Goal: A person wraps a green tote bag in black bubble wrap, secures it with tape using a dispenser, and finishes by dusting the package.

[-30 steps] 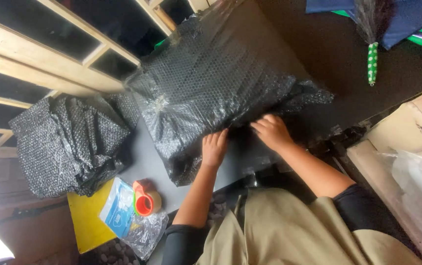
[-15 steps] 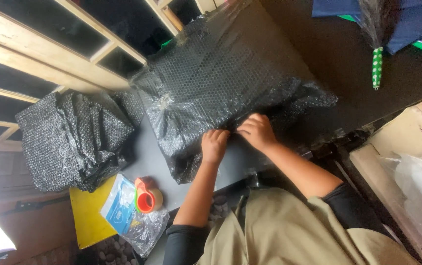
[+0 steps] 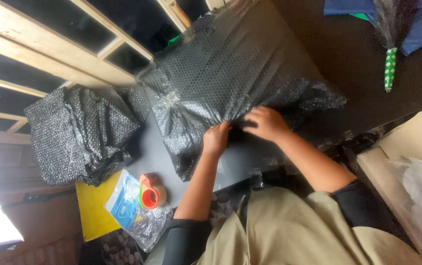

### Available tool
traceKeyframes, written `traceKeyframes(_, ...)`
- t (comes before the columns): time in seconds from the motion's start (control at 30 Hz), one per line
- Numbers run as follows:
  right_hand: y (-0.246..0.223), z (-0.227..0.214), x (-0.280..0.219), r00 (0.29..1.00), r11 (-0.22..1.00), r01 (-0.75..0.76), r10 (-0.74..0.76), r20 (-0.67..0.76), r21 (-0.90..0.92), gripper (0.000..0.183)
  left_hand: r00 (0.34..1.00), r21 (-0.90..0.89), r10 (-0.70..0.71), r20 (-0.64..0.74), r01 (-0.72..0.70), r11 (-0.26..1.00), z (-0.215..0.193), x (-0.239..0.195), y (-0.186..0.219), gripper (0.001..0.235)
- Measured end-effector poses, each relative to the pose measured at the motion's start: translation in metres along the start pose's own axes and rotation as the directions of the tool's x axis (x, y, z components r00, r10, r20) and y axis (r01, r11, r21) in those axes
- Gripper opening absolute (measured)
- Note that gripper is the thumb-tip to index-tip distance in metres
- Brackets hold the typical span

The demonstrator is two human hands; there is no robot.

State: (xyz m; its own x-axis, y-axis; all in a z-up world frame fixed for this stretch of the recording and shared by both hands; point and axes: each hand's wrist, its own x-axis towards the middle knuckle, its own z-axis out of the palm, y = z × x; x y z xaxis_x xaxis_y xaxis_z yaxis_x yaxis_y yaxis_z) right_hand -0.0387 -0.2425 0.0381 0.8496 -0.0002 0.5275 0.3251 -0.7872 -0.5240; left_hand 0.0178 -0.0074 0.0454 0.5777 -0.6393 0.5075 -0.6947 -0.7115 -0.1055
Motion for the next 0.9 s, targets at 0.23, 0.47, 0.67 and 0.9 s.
traceKeyframes(0.23,0.034,0.029,-0.03,0.93,0.873,0.283,-0.351,-0.107,-0.398,0.008,0.994,-0.014,-0.011,0.105,0.013,1.0,-0.005,0.007,0.002,0.023)
traceKeyframes(0.47,0.029,0.029,-0.006,0.856,0.86,0.399,-0.473,-0.207,-0.317,0.009,0.974,0.015,-0.146,0.171,0.146,0.989,0.018,0.002,-0.004,0.033)
traceKeyframes(0.67,0.018,0.026,-0.002,0.873,0.868,0.408,-0.462,-0.157,-0.283,0.004,0.965,-0.028,-0.185,0.184,0.193,0.981,0.022,0.002,-0.003,0.037)
traceKeyframes(0.9,0.026,0.038,-0.007,0.938,0.945,0.301,-0.318,-0.14,-0.13,0.008,0.996,-0.057,-0.05,-0.073,0.045,0.997,0.007,-0.002,0.008,0.019)
